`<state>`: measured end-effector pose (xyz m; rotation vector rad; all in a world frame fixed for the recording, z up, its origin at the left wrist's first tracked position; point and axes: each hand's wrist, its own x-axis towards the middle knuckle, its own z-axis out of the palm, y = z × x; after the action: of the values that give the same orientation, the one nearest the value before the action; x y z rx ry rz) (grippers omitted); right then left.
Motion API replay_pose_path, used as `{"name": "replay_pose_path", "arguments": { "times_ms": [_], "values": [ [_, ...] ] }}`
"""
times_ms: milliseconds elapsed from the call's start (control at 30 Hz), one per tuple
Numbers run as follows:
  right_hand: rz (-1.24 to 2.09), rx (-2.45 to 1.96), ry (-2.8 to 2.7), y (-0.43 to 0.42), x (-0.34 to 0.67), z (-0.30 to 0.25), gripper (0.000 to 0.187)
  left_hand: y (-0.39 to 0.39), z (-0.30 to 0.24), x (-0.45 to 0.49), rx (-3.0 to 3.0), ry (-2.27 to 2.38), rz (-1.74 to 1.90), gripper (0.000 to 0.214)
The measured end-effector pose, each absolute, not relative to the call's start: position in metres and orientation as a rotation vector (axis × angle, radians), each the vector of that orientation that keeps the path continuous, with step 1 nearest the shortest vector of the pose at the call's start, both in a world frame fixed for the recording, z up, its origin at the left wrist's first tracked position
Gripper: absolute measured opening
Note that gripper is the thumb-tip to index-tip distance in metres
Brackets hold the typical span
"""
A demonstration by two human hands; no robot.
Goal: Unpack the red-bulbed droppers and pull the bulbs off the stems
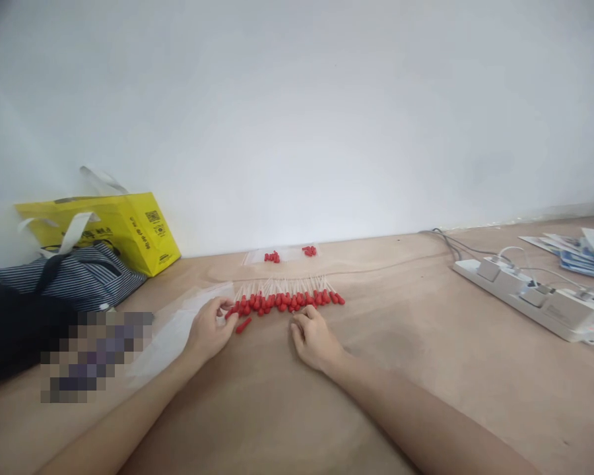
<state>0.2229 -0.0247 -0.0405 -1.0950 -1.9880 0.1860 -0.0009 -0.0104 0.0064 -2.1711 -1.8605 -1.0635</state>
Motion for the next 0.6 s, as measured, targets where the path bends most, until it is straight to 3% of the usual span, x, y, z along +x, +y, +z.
{"name": "replay_pose_path", "arguments": {
  "times_ms": [200,300,500,600],
  "values": [
    [0.041,-1.120,-1.858,-0.013,0.239,-0.040,0.018,0.015,0.020,-0.001,-2.171,-2.241,-0.613,0.031],
    [-0.032,-1.154,-1.826,-0.010,0.245,-0.041,0.018,0.023,0.020,0.005,-2.146,-2.269,-0.552,0.029],
    [-0.034,-1.177,-1.802,-0.011,0.246,-0.042,0.019,0.013,0.027,0.001,-2.077,-2.221,-0.565,0.018],
    [-0.048,-1.154,-1.820,-0.012,0.245,-0.041,0.016,-0.007,0.026,-0.005,-2.101,-1.882,-0.720,0.015]
  ]
}}
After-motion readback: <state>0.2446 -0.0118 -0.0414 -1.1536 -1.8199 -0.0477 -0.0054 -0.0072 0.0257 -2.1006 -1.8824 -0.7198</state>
